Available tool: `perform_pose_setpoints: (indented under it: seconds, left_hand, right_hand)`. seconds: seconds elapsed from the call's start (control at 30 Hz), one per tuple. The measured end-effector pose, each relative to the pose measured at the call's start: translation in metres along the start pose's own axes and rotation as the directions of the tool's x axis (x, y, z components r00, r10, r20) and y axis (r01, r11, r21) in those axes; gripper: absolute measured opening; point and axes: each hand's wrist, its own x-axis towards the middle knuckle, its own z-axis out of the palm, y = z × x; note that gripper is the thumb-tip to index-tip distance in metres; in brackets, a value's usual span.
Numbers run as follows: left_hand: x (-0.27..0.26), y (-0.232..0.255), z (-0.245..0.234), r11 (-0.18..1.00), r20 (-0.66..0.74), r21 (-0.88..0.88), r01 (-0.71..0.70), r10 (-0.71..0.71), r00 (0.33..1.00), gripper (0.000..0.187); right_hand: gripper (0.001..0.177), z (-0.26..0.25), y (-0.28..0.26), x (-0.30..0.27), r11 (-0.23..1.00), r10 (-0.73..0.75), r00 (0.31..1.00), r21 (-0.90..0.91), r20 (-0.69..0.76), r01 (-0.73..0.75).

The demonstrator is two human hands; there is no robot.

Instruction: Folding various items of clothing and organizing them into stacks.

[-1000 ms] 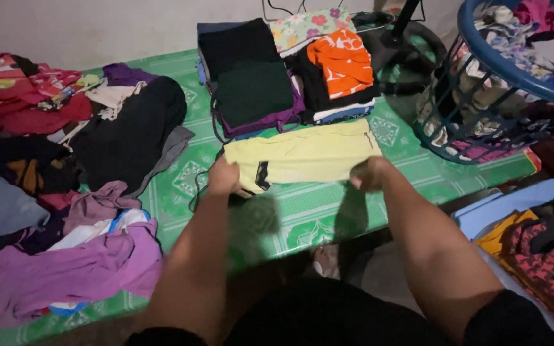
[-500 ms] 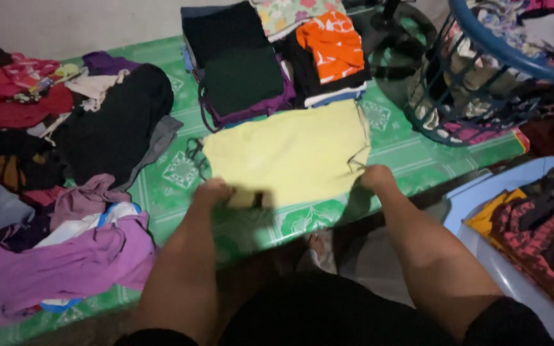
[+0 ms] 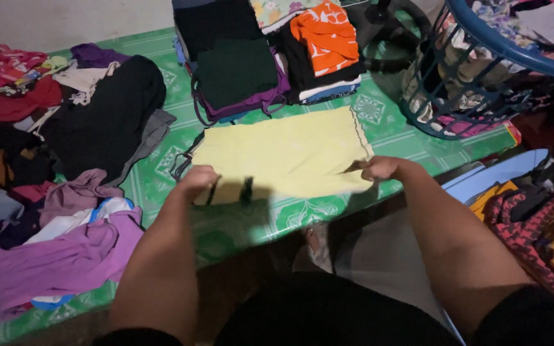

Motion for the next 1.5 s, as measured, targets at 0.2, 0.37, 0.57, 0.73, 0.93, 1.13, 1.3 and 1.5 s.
perform_pose_setpoints:
  seconds: [0.2, 0.37, 0.57, 0.73, 0.93, 1.13, 1.3, 1.5]
  left_hand:
    - [0.011, -0.024, -0.001, 0.998, -0.171, 0.014, 0.054, -0.050, 0.984, 0.027]
    - [-0.023, 0.023, 0.018, 0.980, -0.459, 0.201, -0.003, 0.097, 0.883, 0.033]
    - [-0.018, 0.000, 0.037, 0.887, -0.493, 0.425, 0.182, 0.058, 0.868, 0.052]
    - [-0.067, 0.074, 0.048, 0.854, -0.535, 0.342, 0.392, -0.166, 0.828, 0.063]
    - [-0.074, 0.090, 0.043, 0.858, -0.574, 0.479, 0.187, 0.145, 0.806, 0.052]
    - [-0.058, 0.069, 0.045, 0.663, -0.630, 0.575, 0.479, -0.014, 0.776, 0.070]
    - [-0.002, -0.031, 0.077, 0.801, -0.433, 0.595, 0.068, 0.247, 0.867, 0.060]
    - [-0.053, 0.110, 0.068, 0.701, -0.315, 0.669, 0.247, -0.034, 0.949, 0.102]
  right_hand:
    - [0.057, -0.034, -0.037, -0.025, 0.934, 0.273, 0.950, 0.193, 0.155, -0.300]
    - [0.061, -0.041, -0.042, -0.017, 0.977, 0.200, 0.976, 0.090, -0.091, -0.192]
    - [0.050, 0.011, -0.089, -0.022, 0.963, 0.231, 0.801, 0.013, -0.552, -0.269]
    - [0.047, 0.053, -0.108, -0.019, 0.988, 0.131, 0.836, 0.006, -0.532, -0.151]
    - [0.054, 0.048, -0.110, -0.029, 0.966, 0.146, 0.890, -0.129, -0.433, -0.222]
    - [0.047, 0.034, -0.131, -0.042, 0.959, 0.201, 0.896, -0.107, -0.396, -0.262]
    - [0.048, 0.033, -0.144, -0.043, 0.985, 0.122, 0.823, -0.035, -0.555, -0.169]
    - [0.080, 0.019, -0.114, 0.012, 0.999, 0.048, 0.838, 0.043, -0.544, -0.030]
